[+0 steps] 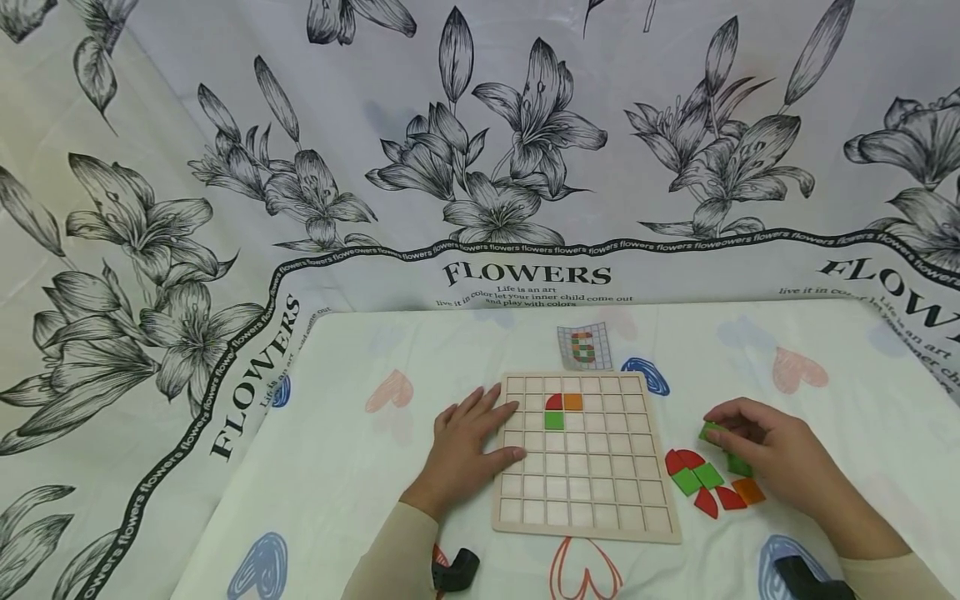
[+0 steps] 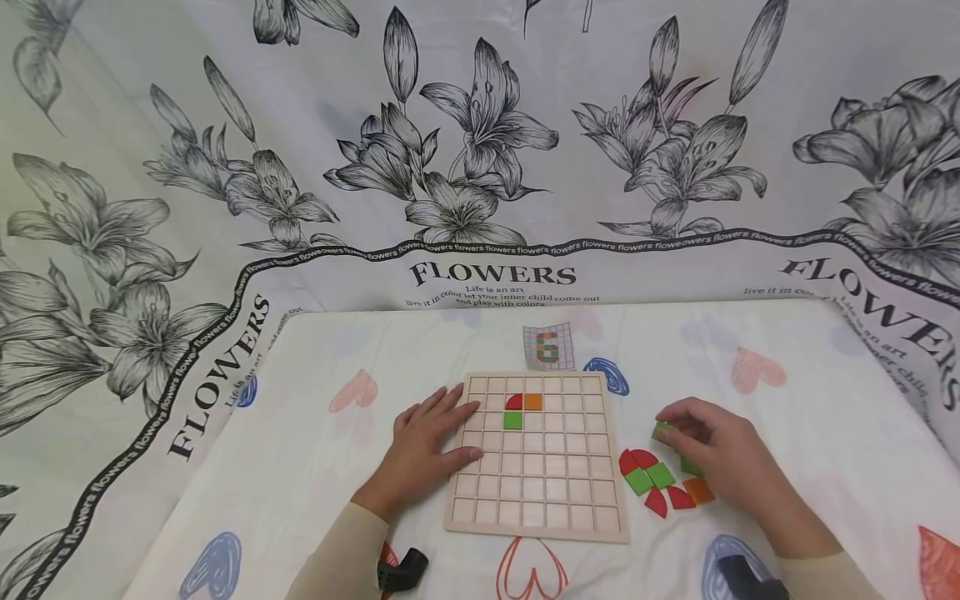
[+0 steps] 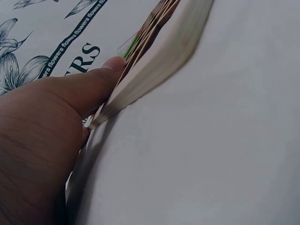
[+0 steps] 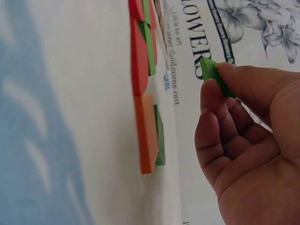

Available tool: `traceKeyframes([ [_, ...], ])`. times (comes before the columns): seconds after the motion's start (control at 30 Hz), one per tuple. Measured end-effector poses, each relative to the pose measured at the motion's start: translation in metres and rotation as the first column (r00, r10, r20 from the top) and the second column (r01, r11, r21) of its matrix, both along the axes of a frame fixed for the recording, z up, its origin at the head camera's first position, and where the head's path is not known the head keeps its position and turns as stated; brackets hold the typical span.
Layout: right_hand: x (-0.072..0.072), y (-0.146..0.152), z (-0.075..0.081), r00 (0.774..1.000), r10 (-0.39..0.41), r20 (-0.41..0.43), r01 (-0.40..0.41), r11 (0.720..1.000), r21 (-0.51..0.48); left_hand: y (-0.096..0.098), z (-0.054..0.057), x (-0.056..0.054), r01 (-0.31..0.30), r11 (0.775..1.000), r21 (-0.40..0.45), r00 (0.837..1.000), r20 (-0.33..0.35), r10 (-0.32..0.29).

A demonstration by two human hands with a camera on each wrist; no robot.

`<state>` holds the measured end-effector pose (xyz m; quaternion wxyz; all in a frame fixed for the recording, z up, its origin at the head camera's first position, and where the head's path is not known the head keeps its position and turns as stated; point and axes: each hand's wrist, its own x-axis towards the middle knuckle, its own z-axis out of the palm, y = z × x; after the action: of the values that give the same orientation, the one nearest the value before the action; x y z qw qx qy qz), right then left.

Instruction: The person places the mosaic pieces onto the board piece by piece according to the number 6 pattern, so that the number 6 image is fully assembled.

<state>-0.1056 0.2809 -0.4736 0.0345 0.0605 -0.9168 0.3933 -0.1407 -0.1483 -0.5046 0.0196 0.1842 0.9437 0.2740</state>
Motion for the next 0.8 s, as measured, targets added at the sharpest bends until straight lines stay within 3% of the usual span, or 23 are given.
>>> traceKeyframes([
  [0.4, 0.007, -0.010, 0.014, 0.999, 0.034, -0.010, -0.035, 0.997, -0.073, 0.000, 0.000, 0.000, -0.004, 1.000, -0.005, 1.000, 0.007, 0.004],
  [0.8, 0.010, -0.025, 0.015, 0.995, 0.102, -0.013, -0.102, 0.988, -0.119, 0.000, 0.000, 0.000, -0.003, 1.000, -0.013, 1.000, 0.014, 0.003],
])
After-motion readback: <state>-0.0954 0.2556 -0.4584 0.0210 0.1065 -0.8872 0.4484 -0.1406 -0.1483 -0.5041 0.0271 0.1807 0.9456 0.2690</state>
